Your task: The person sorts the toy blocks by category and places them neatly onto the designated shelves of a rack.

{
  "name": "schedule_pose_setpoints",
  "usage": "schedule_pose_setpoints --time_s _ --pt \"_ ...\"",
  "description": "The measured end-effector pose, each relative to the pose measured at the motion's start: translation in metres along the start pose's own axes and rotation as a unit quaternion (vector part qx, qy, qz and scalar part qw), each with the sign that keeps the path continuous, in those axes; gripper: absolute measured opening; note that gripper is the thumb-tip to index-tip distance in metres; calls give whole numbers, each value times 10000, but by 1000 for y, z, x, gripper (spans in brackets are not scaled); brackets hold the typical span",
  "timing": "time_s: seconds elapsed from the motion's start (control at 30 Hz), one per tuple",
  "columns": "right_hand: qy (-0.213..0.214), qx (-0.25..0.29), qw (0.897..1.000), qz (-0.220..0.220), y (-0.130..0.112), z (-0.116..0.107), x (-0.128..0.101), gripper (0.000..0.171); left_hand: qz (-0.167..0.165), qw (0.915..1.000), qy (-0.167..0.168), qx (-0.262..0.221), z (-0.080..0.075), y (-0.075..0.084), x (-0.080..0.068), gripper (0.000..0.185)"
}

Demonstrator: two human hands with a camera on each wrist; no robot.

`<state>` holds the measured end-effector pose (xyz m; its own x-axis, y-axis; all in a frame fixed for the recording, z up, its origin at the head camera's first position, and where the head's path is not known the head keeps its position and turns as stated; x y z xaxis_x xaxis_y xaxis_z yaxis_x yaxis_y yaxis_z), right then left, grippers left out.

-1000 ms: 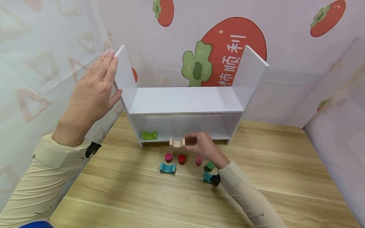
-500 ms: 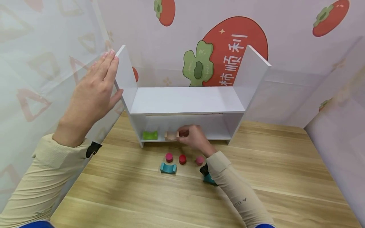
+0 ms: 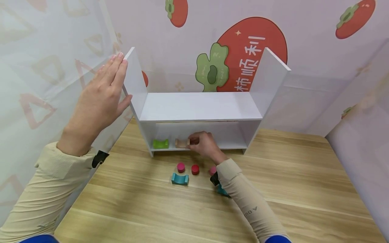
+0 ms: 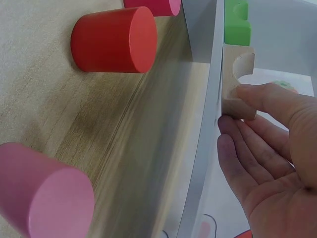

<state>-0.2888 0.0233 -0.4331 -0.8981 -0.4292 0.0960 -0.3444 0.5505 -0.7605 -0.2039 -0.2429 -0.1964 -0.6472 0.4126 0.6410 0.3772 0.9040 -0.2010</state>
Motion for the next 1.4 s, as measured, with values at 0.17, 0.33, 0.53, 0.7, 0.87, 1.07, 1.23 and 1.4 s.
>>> schedule_pose_setpoints --time_s 0.17,0.33,0.53,0.7,0.87,1.07,1.23,1.4 --pt "-49 20 9999 95 -1 -1 0 30 -20 10000 -5 3 0 1 0 85" --pt "-112 65 9997 202 -1 -1 -1 33 -41 10000 -19 -17 1 1 -1 86" --pt "-116 104 9995 259 -2 -2 -5 41 -41 10000 -28 -6 1 2 -1 86" --pt "4 51 10000 68 -10 -12 -14 44 2 10000 -3 27 1 2 -1 86" --pt "-110 -117 9997 -172 -21 -23 -26 39 -2 10000 8 26 1 2 -1 87" --pt "-594 -201 9975 -311 -31 -26 -46 40 3 10000 -4 42 1 2 0 87" --pt "-940 -167 9948 -356 -34 -21 -65 36 -18 10000 -13 81 1 2 0 87" --pt "-1240 -154 9917 -308 -30 -11 -81 38 -28 10000 -20 58 0 2 0 86"
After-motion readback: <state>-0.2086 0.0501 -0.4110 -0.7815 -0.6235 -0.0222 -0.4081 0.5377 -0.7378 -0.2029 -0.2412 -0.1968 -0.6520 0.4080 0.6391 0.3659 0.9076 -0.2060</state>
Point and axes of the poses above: each hand's wrist, its own x-axis towards the middle knuckle, its own z-axis out of the palm, y = z × x, the point moved 4 cm from there along x, towards the middle knuckle, and after that the axes turned 5 degrees about x, right-handed, at the moved point
